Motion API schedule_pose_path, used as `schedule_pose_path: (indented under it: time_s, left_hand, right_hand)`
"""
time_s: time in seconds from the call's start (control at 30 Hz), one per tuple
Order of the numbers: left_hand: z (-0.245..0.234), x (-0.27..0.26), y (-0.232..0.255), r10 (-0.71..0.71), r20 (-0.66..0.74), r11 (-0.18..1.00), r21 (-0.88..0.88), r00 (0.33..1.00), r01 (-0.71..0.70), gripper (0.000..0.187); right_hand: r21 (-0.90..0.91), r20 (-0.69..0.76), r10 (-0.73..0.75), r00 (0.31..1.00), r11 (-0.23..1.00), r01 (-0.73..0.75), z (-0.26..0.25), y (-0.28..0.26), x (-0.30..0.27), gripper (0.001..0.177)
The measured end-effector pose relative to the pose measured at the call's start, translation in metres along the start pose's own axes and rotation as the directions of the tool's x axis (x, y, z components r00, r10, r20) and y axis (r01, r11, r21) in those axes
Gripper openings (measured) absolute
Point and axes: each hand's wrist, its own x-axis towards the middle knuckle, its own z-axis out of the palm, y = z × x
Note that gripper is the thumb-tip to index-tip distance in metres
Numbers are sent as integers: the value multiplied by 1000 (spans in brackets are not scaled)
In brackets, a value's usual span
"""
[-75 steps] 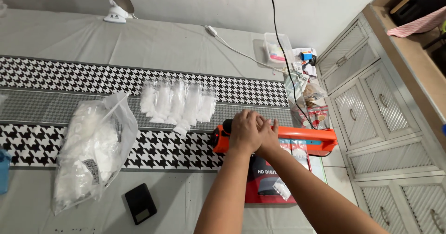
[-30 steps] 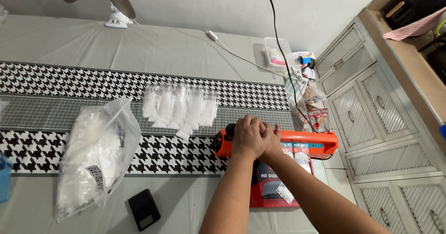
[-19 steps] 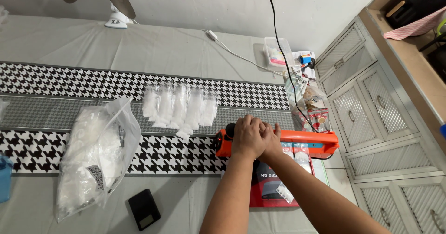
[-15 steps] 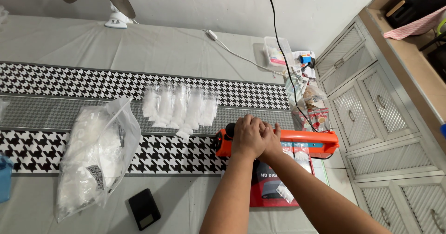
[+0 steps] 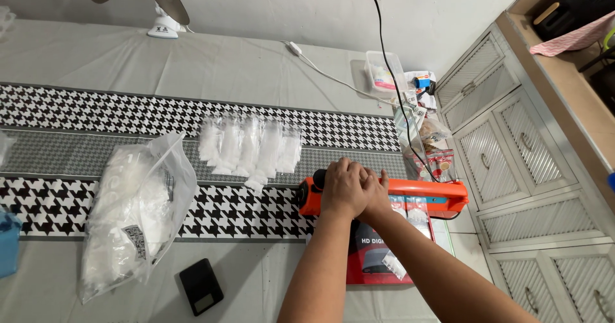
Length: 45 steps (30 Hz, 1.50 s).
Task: The person repeatedly places small clear plastic pouches containing white material onto an orange heat-sealing machine, presses the handle to seal each pouch, and sets the sealed pouches aside on the table. The process is repeated for multiple pouches throughout the clip.
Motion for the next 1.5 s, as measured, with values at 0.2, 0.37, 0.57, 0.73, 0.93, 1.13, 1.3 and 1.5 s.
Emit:
schedule_pose_path:
  time_s: [0.2, 0.37, 0.57, 0.73, 0.93, 1.13, 1.3, 1.5]
  left_hand:
    - [1, 2, -2, 49, -1, 999, -4, 999, -49, 30]
    - [-14, -1, -6, 115, -12, 984, -134, 993, -116, 26]
    - [-70, -15, -27, 82, -158, 947, -295, 984, -126, 18]
    - [-99, -33, -106, -359, -12, 928, -111, 933, 356, 25]
    - [-107, -41, -184, -574, 39, 808, 188, 818, 558, 26]
    - [-114, -24, -188, -668, 47, 682, 437, 743, 586, 35]
    - [-111, -18, -180, -682, 93, 671, 475, 726, 570, 48]
    - [-99, -7, -177, -687, 109, 654, 522, 718, 547, 59]
  right_hand:
    - [-7, -45, -31, 999, 1000, 31, 6, 11, 2, 78]
    - [44, 1, 39, 999, 998, -39, -1, 11, 10, 68]
    - [203, -22, 41, 999, 979, -36, -49, -37, 19, 47]
    - [252, -248, -123, 961, 950, 187, -109, -118, 5, 24]
    - [336, -302, -306, 903, 853, 401, -68, -164, -20, 23]
    - [453, 215, -191, 958, 888, 76, -5, -167, -32, 38]
    - [357, 400, -116, 909, 933, -38, 33, -162, -41, 53]
    - [254, 492, -115, 863, 967, -16, 48, -166, -47, 69]
